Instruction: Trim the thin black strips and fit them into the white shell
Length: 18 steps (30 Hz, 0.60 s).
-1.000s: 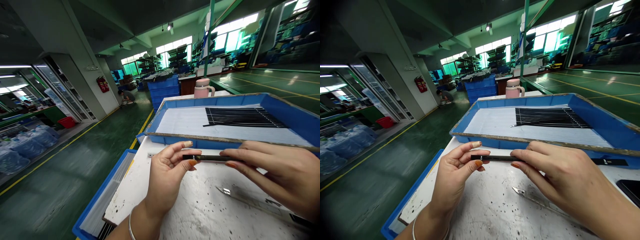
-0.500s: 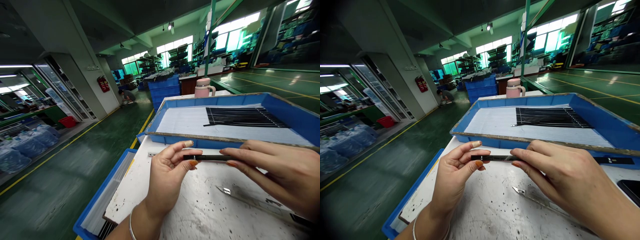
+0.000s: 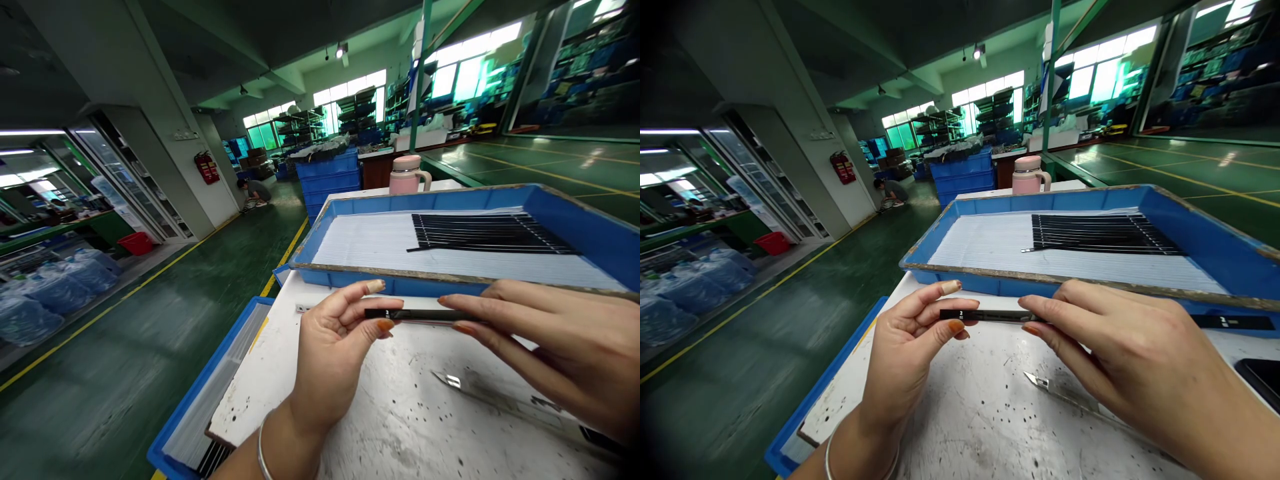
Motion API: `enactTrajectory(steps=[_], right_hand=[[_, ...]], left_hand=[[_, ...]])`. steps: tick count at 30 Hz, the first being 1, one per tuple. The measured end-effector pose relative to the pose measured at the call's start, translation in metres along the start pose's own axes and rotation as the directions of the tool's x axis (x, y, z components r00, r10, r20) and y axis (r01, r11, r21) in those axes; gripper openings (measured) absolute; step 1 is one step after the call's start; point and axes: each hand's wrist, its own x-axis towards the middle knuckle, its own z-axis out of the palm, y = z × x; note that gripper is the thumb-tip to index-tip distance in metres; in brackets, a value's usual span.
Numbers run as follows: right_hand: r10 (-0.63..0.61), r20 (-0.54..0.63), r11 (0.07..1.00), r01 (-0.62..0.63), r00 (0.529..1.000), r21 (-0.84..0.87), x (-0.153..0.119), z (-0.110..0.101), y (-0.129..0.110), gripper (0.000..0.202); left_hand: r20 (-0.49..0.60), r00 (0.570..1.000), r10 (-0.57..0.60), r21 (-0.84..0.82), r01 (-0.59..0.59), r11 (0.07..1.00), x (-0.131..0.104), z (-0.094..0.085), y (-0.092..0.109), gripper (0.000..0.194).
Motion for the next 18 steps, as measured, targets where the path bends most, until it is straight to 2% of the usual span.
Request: enactTrajectory(steps=[6, 8, 10, 12, 14, 15, 16, 18], right_hand=[[0.010, 0.004, 1.000, -0.010, 1.000, 0.004, 0.000, 0.000, -0.001, 0.023], [0.014, 0.011, 1.000, -0.014, 1.000, -0.003, 0.000, 0.001, 0.000, 0.026], [0.012, 0.009, 0.999, -0.012, 1.000, -0.033, -0.001, 0.003, 0.003, 0.028], [0.010, -0.003, 0.998, -0.010, 1.000, -0.065, -0.001, 0.007, 0.006, 0.028], [0.013, -0.008, 0.997, -0.014, 1.000, -0.077, -0.001, 0.010, 0.009, 0.029], [0.016, -0.014, 0.997, -0.017, 1.000, -0.079, -0.001, 0.012, 0.010, 0.030], [0.021, -0.017, 0.996, -0.022, 1.000, -0.081, -0.001, 0.014, 0.011, 0.031], [0.032, -0.018, 0.997, -0.033, 0.999, -0.077, 0.000, 0.017, 0.010, 0.030]], left_hand=[[0.002, 1.000, 0.011, 0.048, -0.011, 0.999, 0.000, 0.000, -0.002, 0.026], [0.004, 1.000, 0.013, 0.121, -0.014, 0.993, 0.004, -0.006, 0.001, 0.031], [-0.019, 0.998, 0.058, 0.272, -0.050, 0.961, 0.013, -0.021, 0.006, 0.038], [-0.059, 0.988, 0.142, 0.534, -0.089, 0.841, 0.024, -0.042, 0.012, 0.036], [-0.085, 0.984, 0.154, 0.830, -0.016, 0.558, 0.033, -0.064, 0.017, 0.027], [-0.093, 0.988, 0.121, 0.907, 0.034, 0.419, 0.036, -0.074, 0.018, 0.028], [-0.104, 0.990, 0.091, 0.941, 0.069, 0.331, 0.039, -0.083, 0.018, 0.030], [-0.109, 0.994, 0.031, 0.960, 0.098, 0.261, 0.041, -0.095, 0.014, 0.040]])
